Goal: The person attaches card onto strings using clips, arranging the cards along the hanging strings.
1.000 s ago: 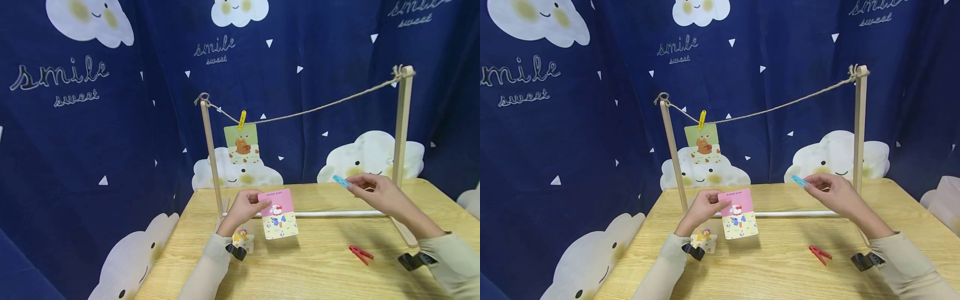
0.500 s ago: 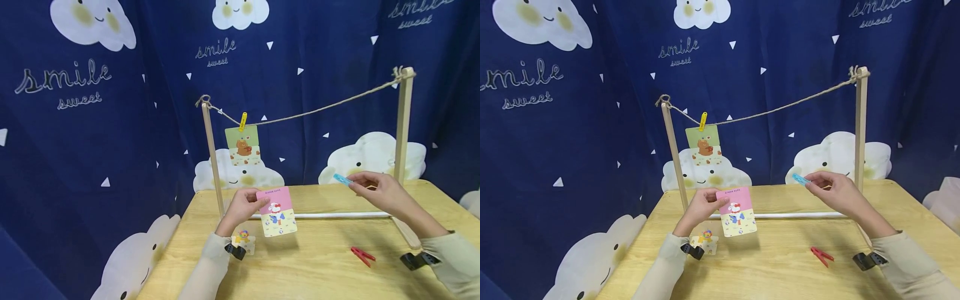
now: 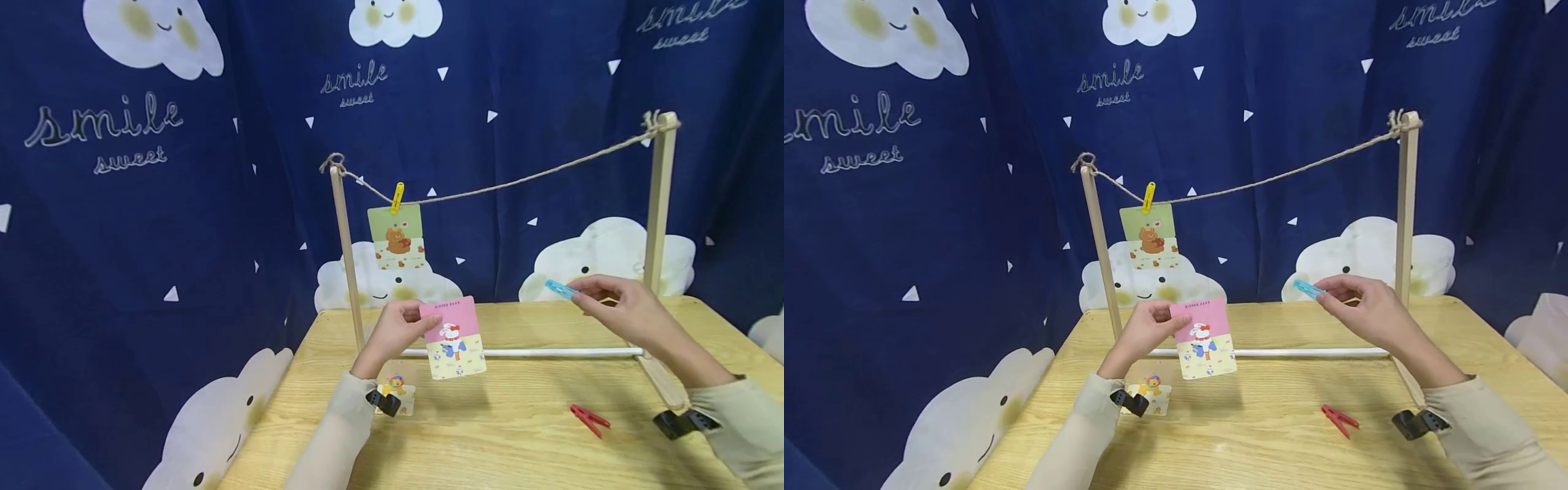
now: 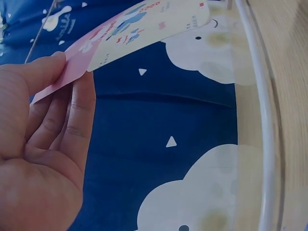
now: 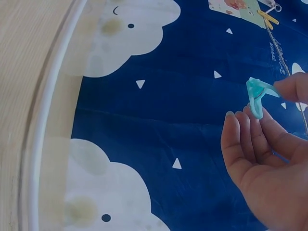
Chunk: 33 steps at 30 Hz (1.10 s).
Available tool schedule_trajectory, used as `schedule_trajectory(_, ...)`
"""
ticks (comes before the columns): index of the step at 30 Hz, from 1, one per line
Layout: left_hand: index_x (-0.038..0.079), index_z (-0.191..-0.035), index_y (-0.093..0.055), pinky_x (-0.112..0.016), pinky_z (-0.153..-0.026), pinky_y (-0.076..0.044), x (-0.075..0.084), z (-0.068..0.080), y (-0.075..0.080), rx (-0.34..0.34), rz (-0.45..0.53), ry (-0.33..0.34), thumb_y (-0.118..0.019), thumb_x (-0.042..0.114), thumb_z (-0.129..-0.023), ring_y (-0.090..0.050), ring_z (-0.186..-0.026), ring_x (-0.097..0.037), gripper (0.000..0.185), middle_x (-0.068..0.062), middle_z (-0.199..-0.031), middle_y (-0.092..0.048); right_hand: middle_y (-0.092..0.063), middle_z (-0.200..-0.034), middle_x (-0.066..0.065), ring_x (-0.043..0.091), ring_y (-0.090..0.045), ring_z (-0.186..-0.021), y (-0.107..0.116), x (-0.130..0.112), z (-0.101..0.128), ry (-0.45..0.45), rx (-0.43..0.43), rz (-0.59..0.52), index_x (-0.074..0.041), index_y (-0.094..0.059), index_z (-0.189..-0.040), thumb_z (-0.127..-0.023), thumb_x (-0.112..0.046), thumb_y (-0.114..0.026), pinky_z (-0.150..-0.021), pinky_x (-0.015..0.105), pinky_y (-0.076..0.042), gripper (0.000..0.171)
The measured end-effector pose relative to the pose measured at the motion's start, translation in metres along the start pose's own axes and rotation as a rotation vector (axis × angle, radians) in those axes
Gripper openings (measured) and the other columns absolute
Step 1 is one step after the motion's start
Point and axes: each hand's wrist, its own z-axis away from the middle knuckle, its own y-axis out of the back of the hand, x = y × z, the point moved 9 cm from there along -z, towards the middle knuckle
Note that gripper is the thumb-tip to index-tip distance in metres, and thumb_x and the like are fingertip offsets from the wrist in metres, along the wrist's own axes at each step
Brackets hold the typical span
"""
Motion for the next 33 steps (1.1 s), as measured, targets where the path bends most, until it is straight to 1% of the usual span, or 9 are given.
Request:
schedule_trajectory(6,0.009,-0.094,-0.079,-0.027,-0.063,-0.051,0.010,-0.006,0.003,0.011,-0.004,-0.025,-0.078,0.025,-0.095,-0.068,-0.073,-0.017,0.016,-0.006,-0.086,-0.078,-0.069,-0.093,0.001,0.009,-0.061,-0.081,0.003,0.000,-0.002,-0.024,-0.008,0.013,-0.012,-0.071,-0.123,-0.100,-0.028,-0.072,-0.064,0.024,-0.049,0.028)
schedule_trajectory(12,0.009,-0.095,-0.079,-0.028,-0.066,-0.053,0.017,-0.010,0.006,0.011,-0.005,-0.030,-0.078,0.026,-0.095,-0.070,-0.075,-0.017,0.017,-0.004,-0.088,-0.078,-0.069,-0.094,0.001,0.008,-0.061,-0.081,0.008,-0.003,-0.005,-0.008,-0.014,0.025,-0.012,-0.071,-0.122,-0.099,-0.027,-0.072,-0.064,0.023,-0.049,0.027)
schedule_trajectory(18,0.007,-0.091,-0.078,-0.027,-0.062,-0.048,0.024,-0.012,0.009,0.023,0.002,-0.057,-0.078,0.024,-0.095,-0.066,-0.072,-0.016,0.018,-0.007,-0.087,-0.077,-0.069,-0.094,-0.001,0.007,-0.061,-0.082,0.013,-0.005,-0.007,-0.009,-0.006,0.025,-0.013,-0.072,-0.122,-0.099,-0.027,-0.072,-0.066,0.023,-0.048,0.027)
schedule_trajectory(24,0.010,-0.092,-0.078,-0.027,-0.061,-0.046,0.027,-0.012,0.012,0.026,-0.015,-0.052,-0.078,0.031,-0.095,-0.067,-0.072,-0.017,0.020,-0.004,-0.086,-0.077,-0.069,-0.100,0.004,0.009,-0.059,-0.081,0.016,-0.011,-0.009,-0.012,-0.002,0.050,-0.012,-0.070,-0.125,-0.099,-0.030,-0.072,-0.064,0.023,-0.048,0.031)
schedule_trajectory(27,0.012,-0.092,-0.079,-0.028,-0.061,-0.047,0.028,-0.012,0.013,0.026,-0.029,-0.063,-0.078,0.034,-0.095,-0.068,-0.072,-0.017,0.022,-0.002,-0.086,-0.077,-0.070,-0.102,0.005,0.011,-0.059,-0.081,0.018,-0.013,-0.010,-0.027,0.004,0.055,-0.013,-0.070,-0.127,-0.100,-0.033,-0.071,-0.064,0.023,-0.048,0.034)
schedule_trajectory(30,0.014,-0.093,-0.079,-0.028,-0.061,-0.046,0.030,-0.012,0.014,0.028,-0.044,-0.074,-0.077,0.035,-0.095,-0.068,-0.072,-0.020,0.022,-0.001,-0.086,-0.077,-0.070,-0.101,0.005,0.012,-0.059,-0.081,0.020,-0.015,-0.011,-0.035,0.005,0.059,-0.013,-0.070,-0.126,-0.099,-0.035,-0.071,-0.065,0.024,-0.048,0.035)
schedule_trajectory(33,0.014,-0.093,-0.079,-0.028,-0.060,-0.044,0.032,-0.013,0.016,0.032,-0.049,-0.084,-0.077,0.034,-0.095,-0.067,-0.072,-0.028,0.021,-0.001,-0.085,-0.077,-0.070,-0.099,0.004,0.011,-0.060,-0.081,0.022,-0.015,-0.014,-0.041,0.014,0.054,-0.013,-0.071,-0.123,-0.098,-0.035,-0.072,-0.066,0.022,-0.049,0.034)
